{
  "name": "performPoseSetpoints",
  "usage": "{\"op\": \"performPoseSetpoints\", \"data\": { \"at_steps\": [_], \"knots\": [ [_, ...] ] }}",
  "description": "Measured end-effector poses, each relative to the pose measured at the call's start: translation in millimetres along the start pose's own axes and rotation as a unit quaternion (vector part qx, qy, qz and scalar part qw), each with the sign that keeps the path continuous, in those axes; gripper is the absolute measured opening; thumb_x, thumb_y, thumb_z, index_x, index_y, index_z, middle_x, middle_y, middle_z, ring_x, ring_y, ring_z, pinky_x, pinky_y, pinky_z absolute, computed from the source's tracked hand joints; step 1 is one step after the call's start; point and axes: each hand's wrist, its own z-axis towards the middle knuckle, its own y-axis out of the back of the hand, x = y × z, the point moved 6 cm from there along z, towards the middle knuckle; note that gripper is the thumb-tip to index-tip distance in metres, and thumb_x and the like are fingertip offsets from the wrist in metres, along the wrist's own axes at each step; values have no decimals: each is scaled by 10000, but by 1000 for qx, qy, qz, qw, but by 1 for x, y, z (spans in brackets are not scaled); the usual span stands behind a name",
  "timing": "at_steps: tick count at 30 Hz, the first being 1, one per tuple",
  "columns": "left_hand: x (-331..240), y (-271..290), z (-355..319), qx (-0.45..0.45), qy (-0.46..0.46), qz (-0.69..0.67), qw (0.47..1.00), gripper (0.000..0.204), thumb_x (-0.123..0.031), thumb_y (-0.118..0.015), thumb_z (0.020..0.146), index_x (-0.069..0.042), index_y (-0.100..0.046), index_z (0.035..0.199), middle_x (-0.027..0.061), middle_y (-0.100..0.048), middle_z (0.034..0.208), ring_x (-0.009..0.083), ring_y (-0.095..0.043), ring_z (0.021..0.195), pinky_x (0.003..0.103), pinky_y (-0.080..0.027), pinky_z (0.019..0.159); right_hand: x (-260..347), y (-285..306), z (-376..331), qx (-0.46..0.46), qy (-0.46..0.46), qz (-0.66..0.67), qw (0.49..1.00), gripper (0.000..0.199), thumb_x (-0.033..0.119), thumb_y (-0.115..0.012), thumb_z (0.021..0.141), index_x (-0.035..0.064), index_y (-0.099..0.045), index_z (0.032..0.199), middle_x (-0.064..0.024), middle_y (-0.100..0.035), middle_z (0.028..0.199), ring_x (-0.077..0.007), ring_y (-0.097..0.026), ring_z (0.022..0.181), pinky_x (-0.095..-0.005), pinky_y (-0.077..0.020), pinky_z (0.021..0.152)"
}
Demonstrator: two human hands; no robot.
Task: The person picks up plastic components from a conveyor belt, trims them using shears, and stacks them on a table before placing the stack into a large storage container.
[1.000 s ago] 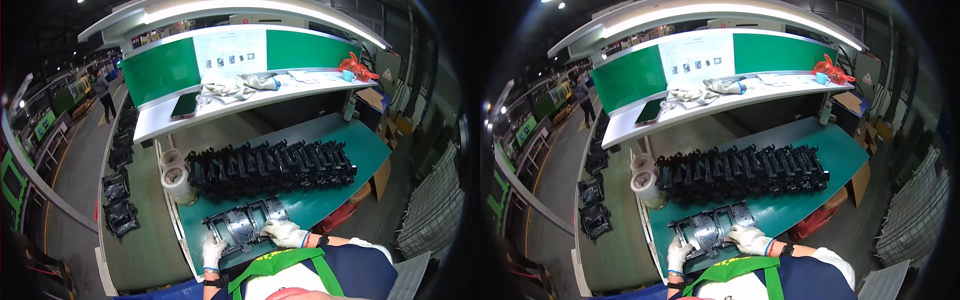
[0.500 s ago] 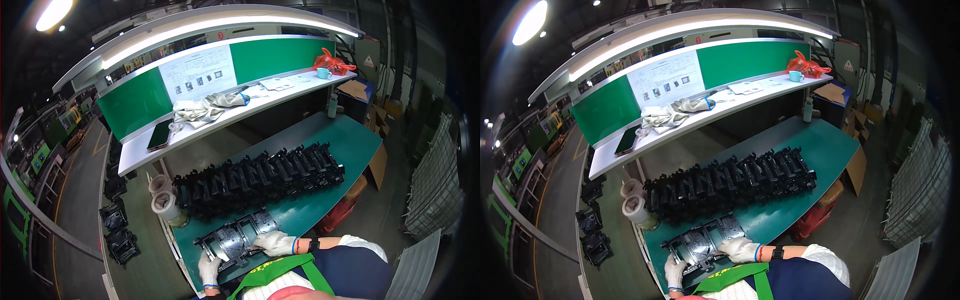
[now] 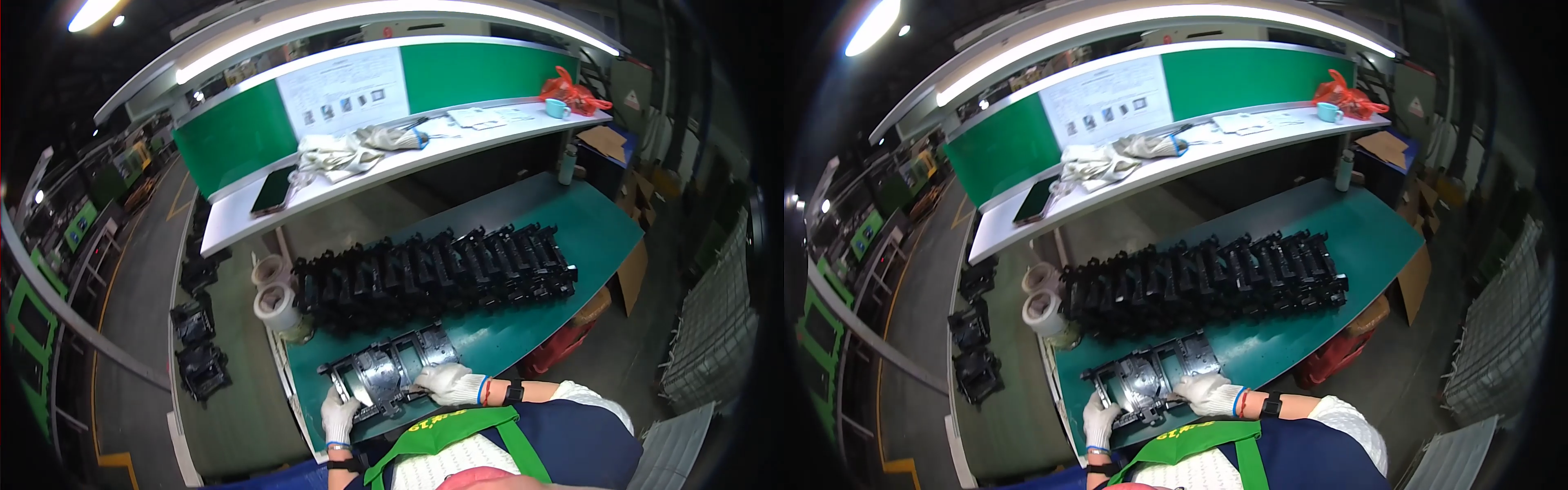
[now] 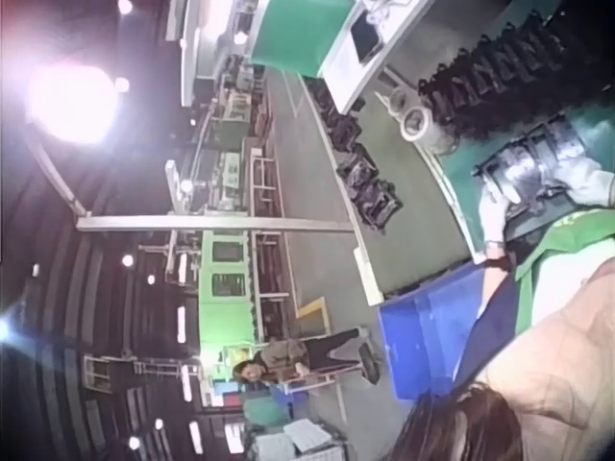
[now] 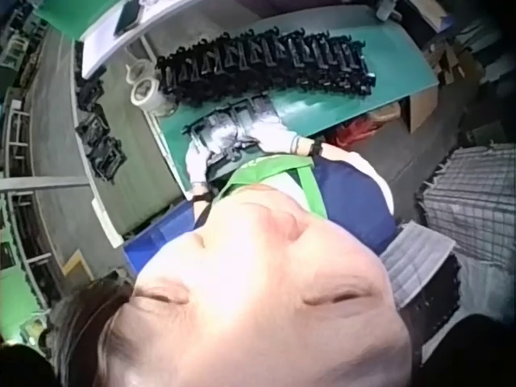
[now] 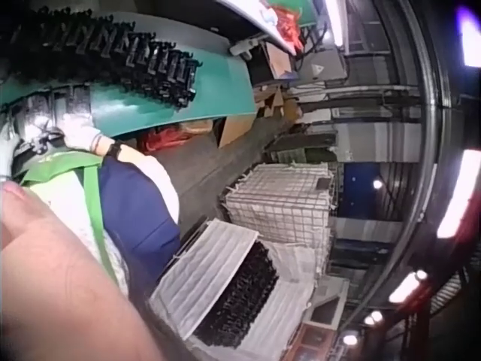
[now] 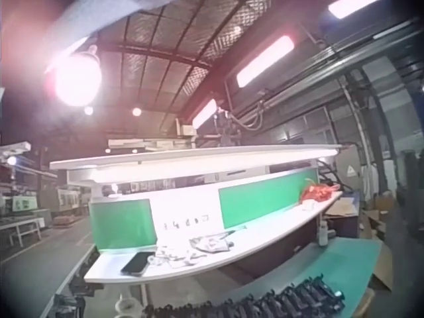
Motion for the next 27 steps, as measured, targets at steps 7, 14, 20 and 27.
{"op": "performPoseSetpoints", "data": {
  "at_steps": [7, 14, 20, 27],
  "knots": [
    [-29, 6, -5, 7, 20, 64, 998, 455, -174, -722, 804, -25, -693, 1233, 133, -773, 1015, 255, -723, 920, 367, -559, 868, -4, -1, 11, -14, 34, 6, 999, 312, 167, -544, 968, 138, -675, 1250, -180, -685, 1160, -417, -694, 1019, -498, -569, 884],
    [7, -18, 2, 20, -83, -33, 996, 575, -351, -762, 770, 0, -671, 1217, 199, -753, 1053, 356, -728, 936, 479, -571, 825, -6, 6, -12, -45, 104, 16, 993, 501, 158, -707, 859, 169, -627, 1353, -180, -638, 1229, -405, -648, 1112, -513, -542, 939],
    [-7, 1, -14, -35, -1, 68, 997, 530, -239, -706, 742, -69, -673, 1243, 198, -734, 951, 368, -713, 861, 475, -559, 812, -51, -30, 23, 29, 106, 12, 994, 519, 175, -767, 837, 96, -611, 1326, -208, -601, 1201, -431, -645, 1090, -504, -523, 923],
    [22, -7, 2, -85, -71, 101, 989, 577, -260, -732, 742, -71, -660, 1282, 174, -707, 854, 326, -698, 814, 462, -535, 710, -22, -9, 13, -7, 120, 1, 993, 477, 142, -748, 838, 104, -620, 1295, -195, -609, 1177, -436, -647, 1051, -516, -525, 905]
  ]
}}
